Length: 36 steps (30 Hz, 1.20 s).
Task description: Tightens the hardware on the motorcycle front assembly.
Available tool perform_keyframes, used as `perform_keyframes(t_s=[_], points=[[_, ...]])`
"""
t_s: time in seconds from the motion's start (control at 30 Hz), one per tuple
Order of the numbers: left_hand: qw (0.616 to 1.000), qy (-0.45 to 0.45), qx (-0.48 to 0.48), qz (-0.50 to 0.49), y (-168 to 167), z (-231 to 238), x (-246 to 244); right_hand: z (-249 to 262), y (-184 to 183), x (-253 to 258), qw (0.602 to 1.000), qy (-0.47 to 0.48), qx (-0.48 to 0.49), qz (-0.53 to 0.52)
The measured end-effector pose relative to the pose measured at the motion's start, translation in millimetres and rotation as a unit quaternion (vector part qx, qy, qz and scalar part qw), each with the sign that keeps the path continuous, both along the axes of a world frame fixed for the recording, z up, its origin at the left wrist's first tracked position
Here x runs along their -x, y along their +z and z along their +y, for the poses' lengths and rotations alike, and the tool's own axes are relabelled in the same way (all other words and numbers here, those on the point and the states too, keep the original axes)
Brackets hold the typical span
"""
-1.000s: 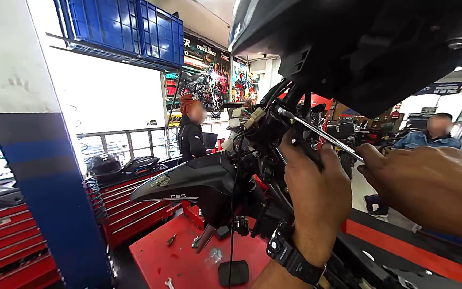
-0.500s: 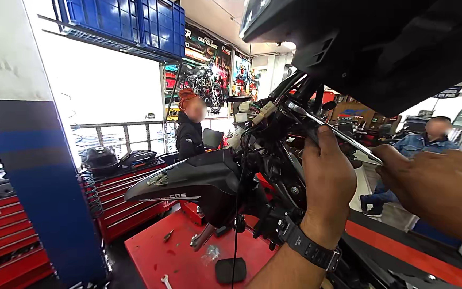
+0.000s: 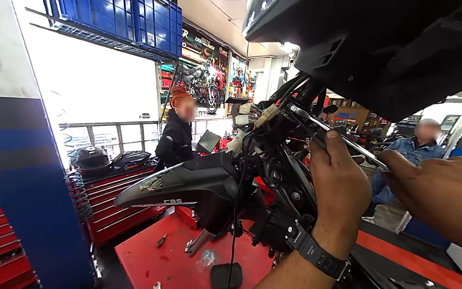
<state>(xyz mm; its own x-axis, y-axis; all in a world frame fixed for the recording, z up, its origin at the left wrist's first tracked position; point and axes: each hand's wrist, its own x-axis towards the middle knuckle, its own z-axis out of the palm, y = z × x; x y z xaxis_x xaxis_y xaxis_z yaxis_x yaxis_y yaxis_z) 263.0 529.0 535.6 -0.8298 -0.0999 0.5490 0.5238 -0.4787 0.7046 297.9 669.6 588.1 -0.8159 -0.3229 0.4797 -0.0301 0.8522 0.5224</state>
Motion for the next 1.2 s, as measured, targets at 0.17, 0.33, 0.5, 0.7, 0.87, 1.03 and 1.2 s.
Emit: perform_keyframes(t_s=[0.17, 0.33, 0.5, 0.7, 0.87, 1.03, 1.2], points=[[1.000, 0.017, -0.014, 0.000, 1.6, 7.1, 4.4, 4.7, -2.6, 2.8, 0.999, 0.023, -0.007, 0.023], [0.999, 0.026, -0.023, -0.002, 2.3, 13.4, 6.3, 2.2, -0.2, 0.8, 1.000, 0.020, 0.002, 0.013], [0.999, 0.040, -0.034, -0.006, 1.0, 18.4, 6.0, 5.0, -0.1, 1.9, 1.000, 0.029, 0.010, 0.003], [0.998, 0.051, -0.036, 0.013, -2.2, 23.9, 8.6, 8.3, -0.5, 2.5, 0.999, 0.041, 0.015, 0.000], [0.998, 0.062, -0.018, 0.006, -4.5, 23.7, 8.6, 16.3, -3.1, 7.0, 0.998, 0.057, 0.013, 0.008], [0.987, -0.138, -0.020, -0.079, 13.4, -8.8, -7.7, 15.8, 1.5, 5.0, 0.997, 0.062, 0.041, -0.016], [0.982, -0.101, -0.067, -0.143, 26.4, 13.4, -0.2, 17.3, 1.0, 5.7, 0.998, 0.047, 0.029, -0.008]])
